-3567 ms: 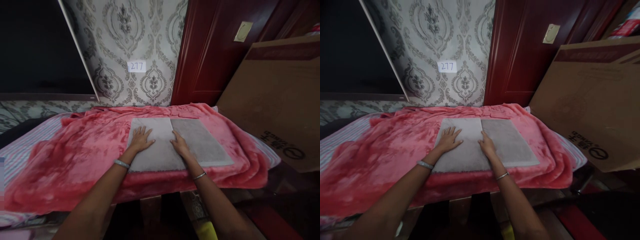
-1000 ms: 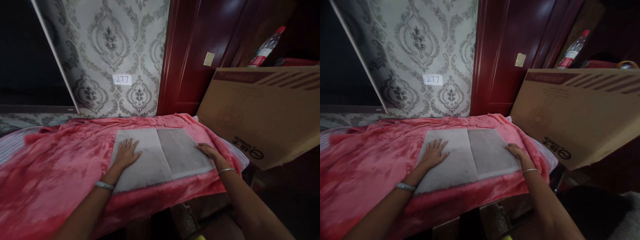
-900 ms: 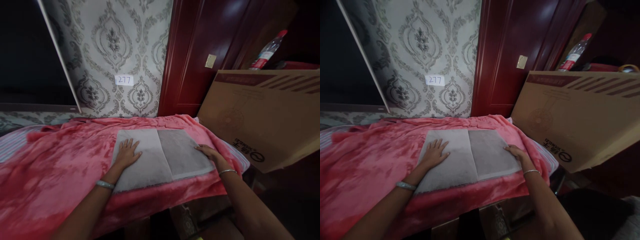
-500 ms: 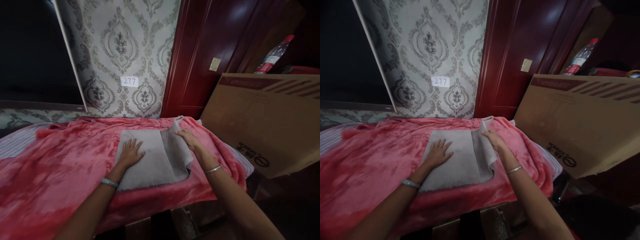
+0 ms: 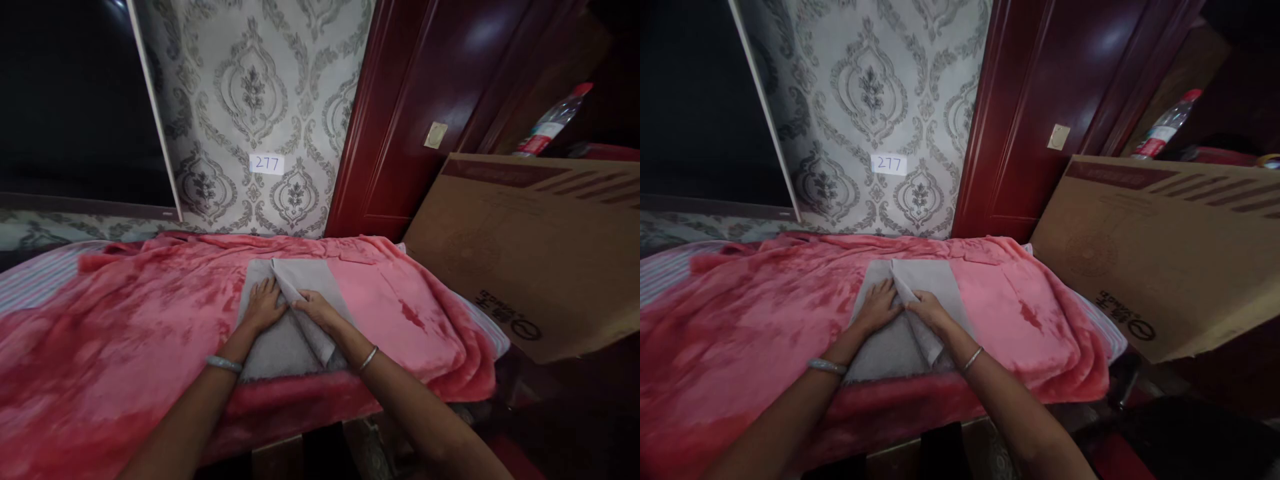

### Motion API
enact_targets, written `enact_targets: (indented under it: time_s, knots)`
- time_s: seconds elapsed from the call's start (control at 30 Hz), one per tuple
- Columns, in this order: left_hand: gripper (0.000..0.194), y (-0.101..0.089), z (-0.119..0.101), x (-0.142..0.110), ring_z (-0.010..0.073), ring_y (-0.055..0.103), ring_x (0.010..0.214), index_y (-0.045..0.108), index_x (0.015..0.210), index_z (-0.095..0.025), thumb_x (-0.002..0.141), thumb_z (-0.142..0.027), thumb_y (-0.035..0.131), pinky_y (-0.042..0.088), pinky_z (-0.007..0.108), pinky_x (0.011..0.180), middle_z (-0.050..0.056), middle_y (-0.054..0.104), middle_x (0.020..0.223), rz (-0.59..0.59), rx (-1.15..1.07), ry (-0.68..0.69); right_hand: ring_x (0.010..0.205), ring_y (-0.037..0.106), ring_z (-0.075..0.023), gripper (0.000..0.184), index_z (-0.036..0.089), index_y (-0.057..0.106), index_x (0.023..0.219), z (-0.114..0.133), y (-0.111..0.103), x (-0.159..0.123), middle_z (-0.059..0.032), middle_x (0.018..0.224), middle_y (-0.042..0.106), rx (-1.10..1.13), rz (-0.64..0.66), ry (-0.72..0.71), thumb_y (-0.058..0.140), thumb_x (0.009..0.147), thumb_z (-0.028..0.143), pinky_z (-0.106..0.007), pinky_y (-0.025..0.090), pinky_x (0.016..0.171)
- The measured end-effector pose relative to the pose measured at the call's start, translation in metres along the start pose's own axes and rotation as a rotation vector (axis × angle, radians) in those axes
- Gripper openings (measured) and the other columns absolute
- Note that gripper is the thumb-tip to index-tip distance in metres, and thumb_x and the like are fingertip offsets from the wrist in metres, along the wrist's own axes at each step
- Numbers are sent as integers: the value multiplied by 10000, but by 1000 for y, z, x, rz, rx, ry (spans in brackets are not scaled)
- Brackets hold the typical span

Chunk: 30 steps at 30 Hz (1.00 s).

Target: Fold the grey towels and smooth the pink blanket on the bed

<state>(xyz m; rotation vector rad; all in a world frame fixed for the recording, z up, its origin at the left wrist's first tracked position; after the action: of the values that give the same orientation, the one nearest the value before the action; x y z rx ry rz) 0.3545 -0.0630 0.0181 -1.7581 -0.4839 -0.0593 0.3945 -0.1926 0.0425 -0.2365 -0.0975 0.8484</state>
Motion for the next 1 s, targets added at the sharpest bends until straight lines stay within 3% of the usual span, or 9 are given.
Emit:
enact_targets:
  time_s: [0.07,0.13,0.3,0.4,0.5,0.63,0.73,0.87,1.0]
  knots:
    - [600,-1,14,5,331,382,1459,513,1455,-164,894,-379,517,261,571,1204,168,422,1575,-83,-153,-12,735,644,-199,231,244,771,896,5,5,5,-15,809,718,104,66,-72,604,739,266,-301,516,693]
    - [529,-3,28,8,296,453,1413,578,1388,-181,908,-376,470,324,532,1188,140,513,1515,-180,-332,-27,766,628,-200,260,268,778,922,8,7,11,5,779,700,86,47,-145,612,722,263,-304,505,709]
    - [533,-8,42,8,268,561,1303,703,1158,-157,949,-481,335,410,474,1145,134,636,1372,-314,-617,-54,560,496,-136,425,213,771,1047,-10,26,14,68,559,577,21,44,-120,696,628,232,-259,418,571]
    - [525,-10,39,5,304,550,1310,731,937,-167,920,-559,382,403,496,1143,152,617,1388,-315,-609,-77,600,564,-140,447,214,738,1138,-22,22,3,11,739,701,83,64,-92,645,720,342,-261,439,570]
    - [496,-12,35,4,311,529,1332,682,785,-191,900,-605,433,389,500,1149,150,575,1434,-311,-596,-75,718,637,-165,472,217,714,1169,-31,-14,-13,-57,934,742,110,-27,-107,587,774,443,-287,490,620]
    - [444,-11,38,4,301,506,1356,629,769,-195,909,-582,463,382,478,1152,168,540,1458,-329,-589,-112,914,660,-216,425,196,738,1069,-42,-103,-38,-99,1034,746,-73,-420,-218,580,759,439,-366,527,803]
    - [389,-8,38,7,301,533,1317,623,763,-187,878,-546,527,398,459,1139,179,535,1448,-305,-560,-103,1030,657,-255,449,167,725,1107,-61,-144,-52,-135,1126,733,-202,-560,-207,569,773,424,-432,513,920]
    - [380,-5,32,9,310,535,1294,685,816,-167,825,-531,580,406,453,1134,159,570,1386,-251,-505,-60,1008,677,-254,511,147,684,1207,-92,-144,-56,-137,1125,735,-262,-478,-143,557,800,429,-451,519,949]
    - [456,-5,27,11,316,528,1293,744,978,-159,824,-554,577,397,454,1140,132,578,1371,-212,-500,-67,1062,667,-249,477,182,675,1232,-99,-134,-60,-120,1191,723,-358,-499,-182,526,842,413,-443,509,983]
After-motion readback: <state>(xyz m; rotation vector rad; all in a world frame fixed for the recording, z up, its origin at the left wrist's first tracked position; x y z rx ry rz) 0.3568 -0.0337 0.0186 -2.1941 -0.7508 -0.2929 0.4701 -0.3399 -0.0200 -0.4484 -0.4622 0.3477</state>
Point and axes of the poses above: each hand's wrist, its own x-axis towards the middle knuckle, its own y-axis out of the palm, z = x × y, the point moved 9 cm from there along x, towards the middle knuckle
